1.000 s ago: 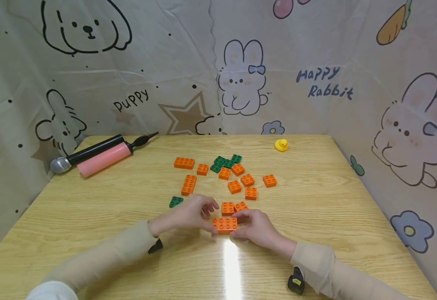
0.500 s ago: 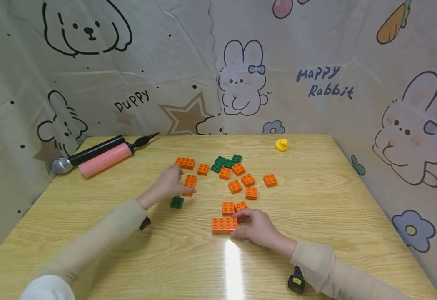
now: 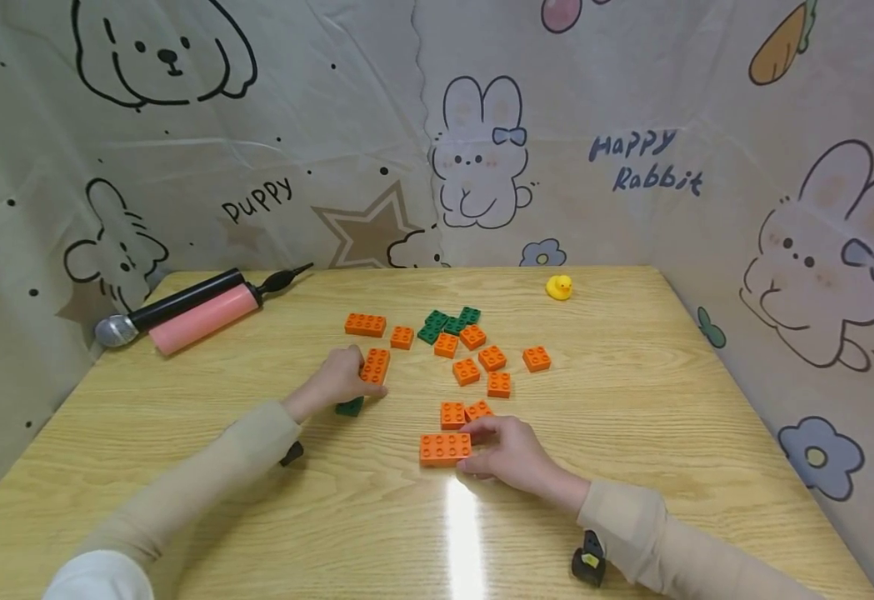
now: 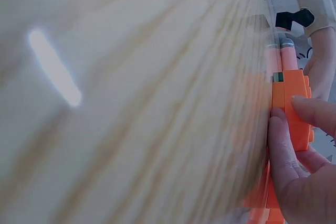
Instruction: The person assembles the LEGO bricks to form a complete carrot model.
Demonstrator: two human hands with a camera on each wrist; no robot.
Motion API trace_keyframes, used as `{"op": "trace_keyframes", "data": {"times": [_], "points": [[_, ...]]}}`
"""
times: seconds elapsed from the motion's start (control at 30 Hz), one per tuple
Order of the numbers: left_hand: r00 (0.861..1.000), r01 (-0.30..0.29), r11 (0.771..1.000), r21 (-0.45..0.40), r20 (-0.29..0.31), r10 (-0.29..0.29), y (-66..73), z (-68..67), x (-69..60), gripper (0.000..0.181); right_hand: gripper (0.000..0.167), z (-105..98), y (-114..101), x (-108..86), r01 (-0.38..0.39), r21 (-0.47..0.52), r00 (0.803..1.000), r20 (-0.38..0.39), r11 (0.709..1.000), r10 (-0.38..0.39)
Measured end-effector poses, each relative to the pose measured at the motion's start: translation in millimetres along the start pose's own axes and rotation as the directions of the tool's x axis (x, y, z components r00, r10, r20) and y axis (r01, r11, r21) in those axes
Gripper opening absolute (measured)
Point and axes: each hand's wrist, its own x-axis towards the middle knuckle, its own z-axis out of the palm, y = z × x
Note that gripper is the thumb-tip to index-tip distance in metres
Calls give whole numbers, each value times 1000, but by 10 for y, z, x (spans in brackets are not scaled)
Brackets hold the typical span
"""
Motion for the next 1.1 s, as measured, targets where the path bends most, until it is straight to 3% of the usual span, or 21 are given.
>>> {"op": "trace_keyframes", "data": {"times": [0.23, 0.33, 0.53, 0.67, 0.8, 0.9, 1.1], "points": [[1000, -8, 999, -42, -15, 8, -32, -6, 3, 38, 47, 1, -9, 7, -7, -53, 1000, -23, 999, 5], [999, -8, 997, -74, -32, 6, -45, -6, 11, 33, 46, 3, -9, 10, -18, -87, 999, -36, 996, 15], [989, -105, 983, -149, -118, 88, -46, 17, -25, 34, 46, 4, -3, 10, -27, -76, 999, -33, 997, 24], [970, -204, 954, -220, -176, 167, 62, 26, -107, 34, 46, 1, 6, 7, -32, -71, 999, -34, 997, 29], [940, -322, 914, -248, -200, 277, 216, 34, -217, 35, 48, -2, 6, 0, -38, -78, 999, -42, 996, 35], [918, -388, 887, -252, -188, 348, 342, 36, -317, 36, 52, -1, 4, 0, -41, -72, 998, -44, 997, 38], [881, -470, 827, -309, -109, 460, 572, 84, -486, 36, 57, -4, 20, 4, -44, -25, 999, -29, 999, 44]]}}
